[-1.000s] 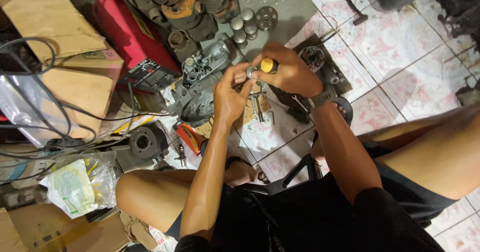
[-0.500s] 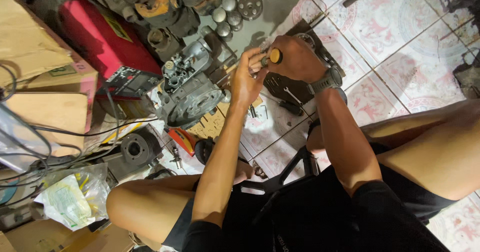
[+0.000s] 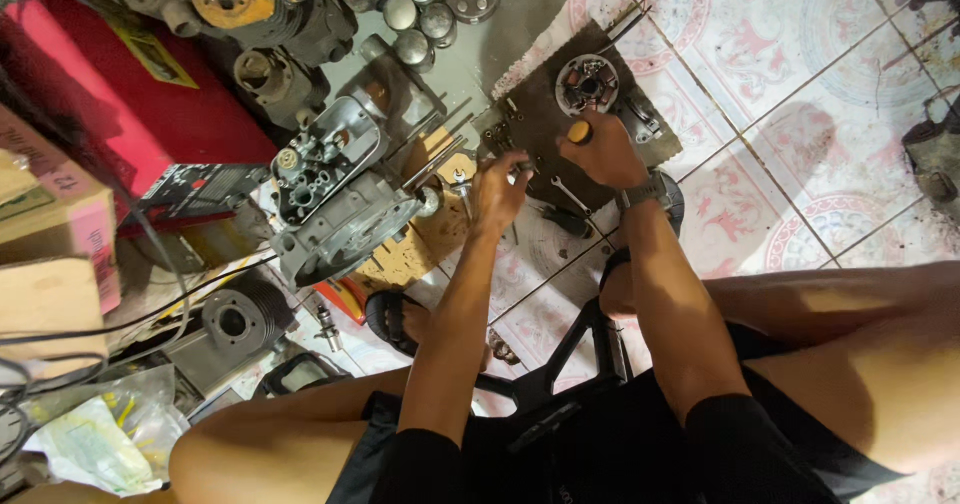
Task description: The person works on a disassembled engine block placed on a low stool. They use a screwdriver to adjust internal components, then switch to a wrench to tighten bolts on the engine casing. The person also handles small metal parts and tools scattered on the floor.
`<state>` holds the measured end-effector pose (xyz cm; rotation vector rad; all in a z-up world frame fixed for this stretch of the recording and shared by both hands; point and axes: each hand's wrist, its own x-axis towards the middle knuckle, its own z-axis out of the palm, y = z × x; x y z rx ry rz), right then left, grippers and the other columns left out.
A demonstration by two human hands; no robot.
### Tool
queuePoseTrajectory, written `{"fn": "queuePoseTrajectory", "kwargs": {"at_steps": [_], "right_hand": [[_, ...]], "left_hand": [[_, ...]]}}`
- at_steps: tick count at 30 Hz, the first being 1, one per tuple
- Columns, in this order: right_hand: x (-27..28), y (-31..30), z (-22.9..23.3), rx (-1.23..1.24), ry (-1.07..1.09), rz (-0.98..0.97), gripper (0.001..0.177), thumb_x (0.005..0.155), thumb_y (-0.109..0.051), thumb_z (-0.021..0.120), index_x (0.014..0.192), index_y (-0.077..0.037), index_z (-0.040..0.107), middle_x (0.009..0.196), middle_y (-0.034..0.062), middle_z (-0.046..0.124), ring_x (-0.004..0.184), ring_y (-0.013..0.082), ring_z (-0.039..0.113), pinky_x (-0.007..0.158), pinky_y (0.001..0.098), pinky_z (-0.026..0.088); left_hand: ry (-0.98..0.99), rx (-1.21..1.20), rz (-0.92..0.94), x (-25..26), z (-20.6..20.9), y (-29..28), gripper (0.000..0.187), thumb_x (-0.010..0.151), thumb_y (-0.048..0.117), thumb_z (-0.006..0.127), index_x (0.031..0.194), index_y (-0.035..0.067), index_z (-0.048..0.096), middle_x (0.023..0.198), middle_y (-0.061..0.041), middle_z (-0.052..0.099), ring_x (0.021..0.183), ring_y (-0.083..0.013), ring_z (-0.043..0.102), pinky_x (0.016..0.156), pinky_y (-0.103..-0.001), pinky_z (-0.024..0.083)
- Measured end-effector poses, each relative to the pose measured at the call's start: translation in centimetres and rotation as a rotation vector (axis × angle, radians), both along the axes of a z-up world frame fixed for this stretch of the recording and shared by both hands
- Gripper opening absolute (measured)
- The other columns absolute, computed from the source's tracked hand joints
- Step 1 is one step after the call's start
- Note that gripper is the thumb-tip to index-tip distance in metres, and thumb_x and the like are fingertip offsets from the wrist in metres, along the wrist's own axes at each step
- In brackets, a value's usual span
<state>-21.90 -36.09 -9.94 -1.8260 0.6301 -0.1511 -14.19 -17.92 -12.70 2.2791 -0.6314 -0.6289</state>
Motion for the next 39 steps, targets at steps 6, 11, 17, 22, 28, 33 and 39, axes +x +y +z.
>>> {"fn": "queuePoseTrajectory", "kwargs": {"at_steps": [6,11,17,22,28,33,39], "right_hand": [[-1.3,0.4,-4.7,-0.034,0.158,-0.135,0.026,0.077,-0.025,0.077,0.076,-0.008,0.057,0.061,0.0104,0.053,0.057,0.0211,0.055,0.052,0.0376,0.042],[-1.3,1.0,-7.2,-0.007,0.133,-0.190,0.036,0.080,-0.024,0.078,0.067,-0.008,0.048,0.053,0.0092,0.049,0.049,0.0156,0.049,0.046,0.0333,0.039],[-1.6,1.7,-11.0,0.013,0.096,-0.214,0.021,0.083,-0.014,0.072,0.081,-0.002,0.054,0.062,0.0140,0.052,0.055,0.0229,0.054,0.047,0.0356,0.033],[-0.3,1.5,-11.3,-0.026,0.068,-0.179,0.029,0.085,-0.016,0.071,0.072,-0.007,0.047,0.055,0.0080,0.046,0.047,0.0168,0.049,0.044,0.0304,0.026],[0.4,1.6,-13.2,-0.004,0.210,-0.063,0.019,0.084,-0.016,0.070,0.095,-0.002,0.063,0.084,0.0210,0.062,0.082,0.0413,0.063,0.064,0.0505,0.051],[0.3,2.2,-12.9,-0.111,0.268,-0.015,0.023,0.083,-0.028,0.069,0.086,-0.006,0.061,0.078,0.0163,0.062,0.078,0.0378,0.063,0.062,0.0534,0.052],[0.7,2.3,-14.0,-0.152,0.305,-0.001,0.019,0.080,-0.023,0.068,0.094,-0.010,0.065,0.086,0.0142,0.064,0.084,0.0392,0.064,0.070,0.0547,0.053]], "left_hand": [[-0.108,0.137,-0.131,0.3,-6.3,-0.5,0.021,0.079,0.026,0.071,0.099,0.025,0.065,0.090,-0.004,0.067,0.095,-0.0249,0.063,0.083,-0.039,0.051],[-0.228,0.148,-0.113,1.0,-12.0,-1.7,0.026,0.081,0.025,0.069,0.106,0.027,0.062,0.089,-0.003,0.066,0.099,-0.0219,0.057,0.083,-0.038,0.047],[-0.247,0.206,-0.217,1.9,-9.8,-2.3,0.045,0.083,0.024,0.066,0.125,0.031,0.050,0.095,-0.007,0.062,0.091,-0.0269,0.060,0.082,-0.044,0.048],[-0.306,0.275,-0.270,1.8,-11.0,-2.7,0.046,0.082,0.028,0.068,0.123,0.029,0.049,0.103,-0.006,0.049,0.096,-0.0279,0.052,0.081,-0.040,0.044],[-0.426,0.294,-0.393,2.4,-11.7,-2.1,0.053,0.078,0.021,0.066,0.128,0.023,0.049,0.081,-0.007,0.067,0.104,-0.0236,0.047,0.083,-0.042,0.038],[-0.417,0.196,-0.350,2.4,-17.3,-0.7,0.058,0.076,0.010,0.069,0.130,0.016,0.049,0.087,-0.006,0.071,0.104,-0.0237,0.051,0.080,-0.042,0.042],[-0.311,0.299,-0.227,1.9,-17.4,-1.0,0.050,0.079,0.038,0.065,0.126,0.040,0.049,0.110,0.003,0.056,0.097,-0.0261,0.050,0.076,-0.045,0.045]]}}
